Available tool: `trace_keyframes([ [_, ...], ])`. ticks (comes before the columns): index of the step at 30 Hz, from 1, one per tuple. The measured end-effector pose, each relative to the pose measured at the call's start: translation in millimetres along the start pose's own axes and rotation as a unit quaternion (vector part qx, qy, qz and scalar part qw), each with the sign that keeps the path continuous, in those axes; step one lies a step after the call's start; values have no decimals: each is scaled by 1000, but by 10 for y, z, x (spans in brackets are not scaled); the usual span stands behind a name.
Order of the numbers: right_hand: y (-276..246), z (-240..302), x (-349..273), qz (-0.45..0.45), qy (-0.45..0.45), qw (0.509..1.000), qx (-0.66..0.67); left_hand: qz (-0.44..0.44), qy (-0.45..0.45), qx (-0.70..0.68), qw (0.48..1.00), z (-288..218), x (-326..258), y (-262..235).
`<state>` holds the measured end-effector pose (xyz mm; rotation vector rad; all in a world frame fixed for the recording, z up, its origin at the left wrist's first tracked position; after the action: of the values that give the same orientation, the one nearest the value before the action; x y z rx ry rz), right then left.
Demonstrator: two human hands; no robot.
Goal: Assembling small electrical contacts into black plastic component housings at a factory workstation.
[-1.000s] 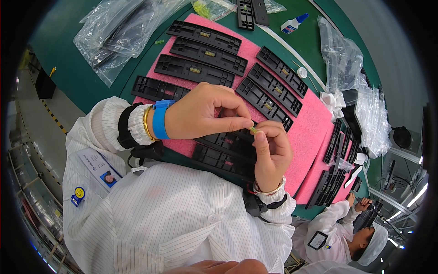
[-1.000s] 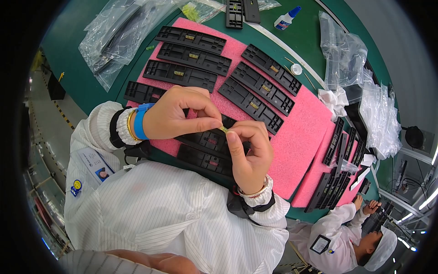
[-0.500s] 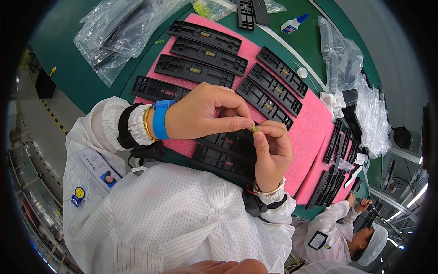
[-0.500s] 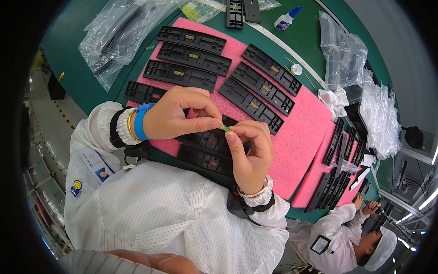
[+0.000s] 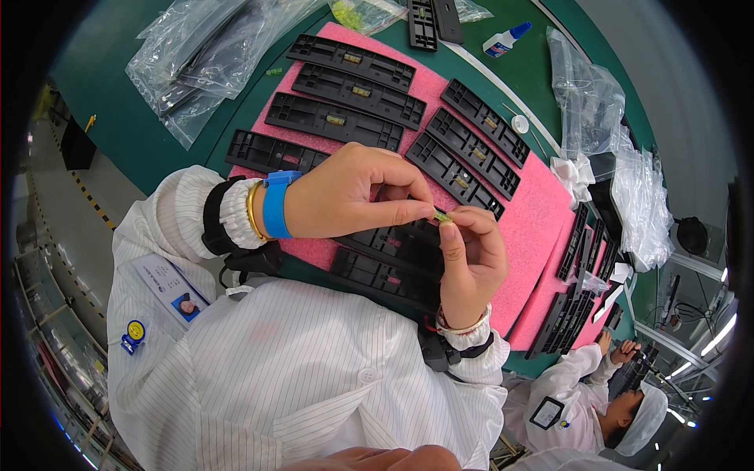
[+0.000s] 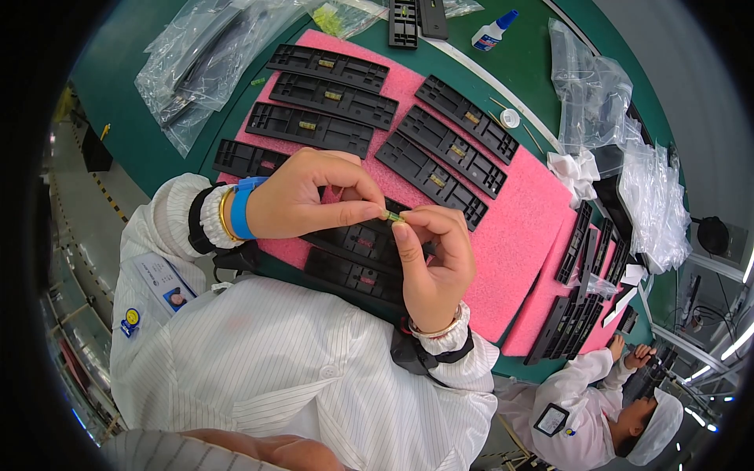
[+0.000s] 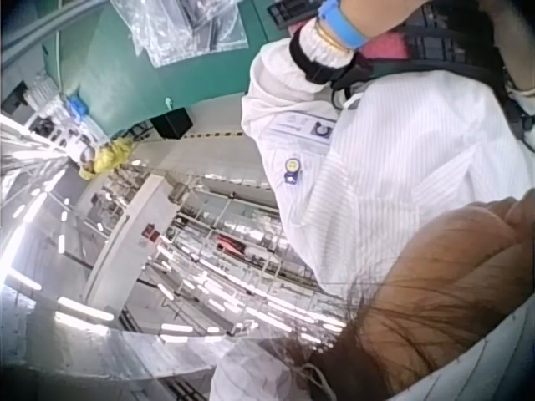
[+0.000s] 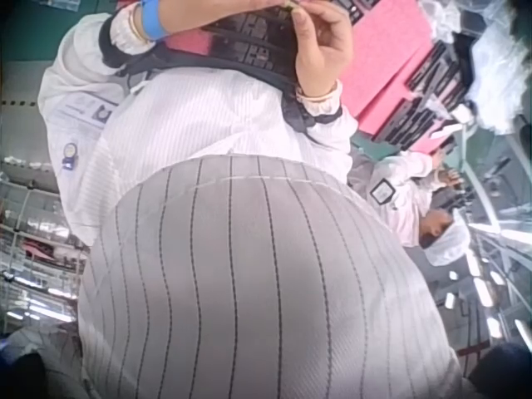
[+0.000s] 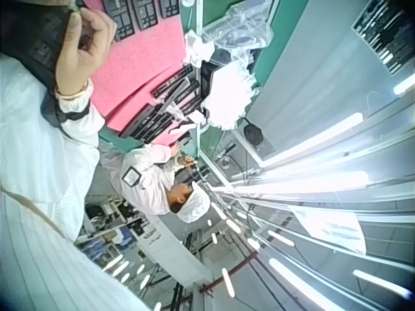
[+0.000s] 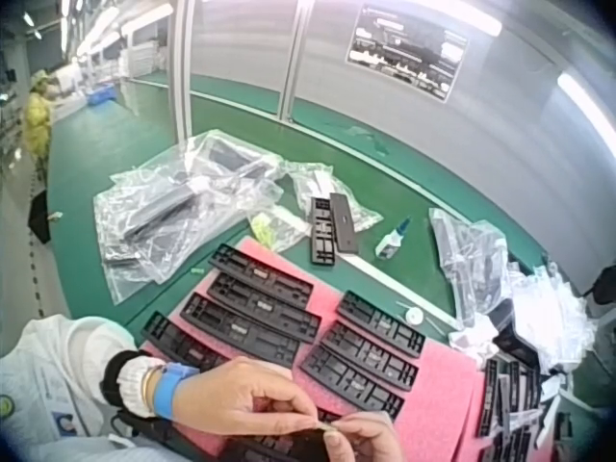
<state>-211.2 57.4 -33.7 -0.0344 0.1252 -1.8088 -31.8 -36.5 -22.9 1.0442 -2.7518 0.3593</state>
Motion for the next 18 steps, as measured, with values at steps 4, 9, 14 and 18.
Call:
trace_keyframes([
  [4, -11, -13, -4, 0, 5, 1000, 9, 5, 13, 6, 1000, 44, -2, 24],
  [9, -17, -5, 9, 1, -1, 1000, 6, 36, 33, 14, 999, 58, 0, 46],
  [14, -26, -24, 19, 0, -7, 1000, 3, 48, 41, 19, 998, 57, 12, 54],
  [18, -21, -18, 16, -7, -6, 1000, 5, 73, 21, 21, 997, -16, 26, 37],
])
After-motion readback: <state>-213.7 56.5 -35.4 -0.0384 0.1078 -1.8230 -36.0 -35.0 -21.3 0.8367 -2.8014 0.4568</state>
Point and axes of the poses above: each hand's wrist, its own x-axis towards the middle knuckle, its own y-axis out of the palm, z = x × y, the point moved 4 cm from there along x, towards the middle knuckle, and after that the axes turned 10 degrees about y, right-handed, at the moved point
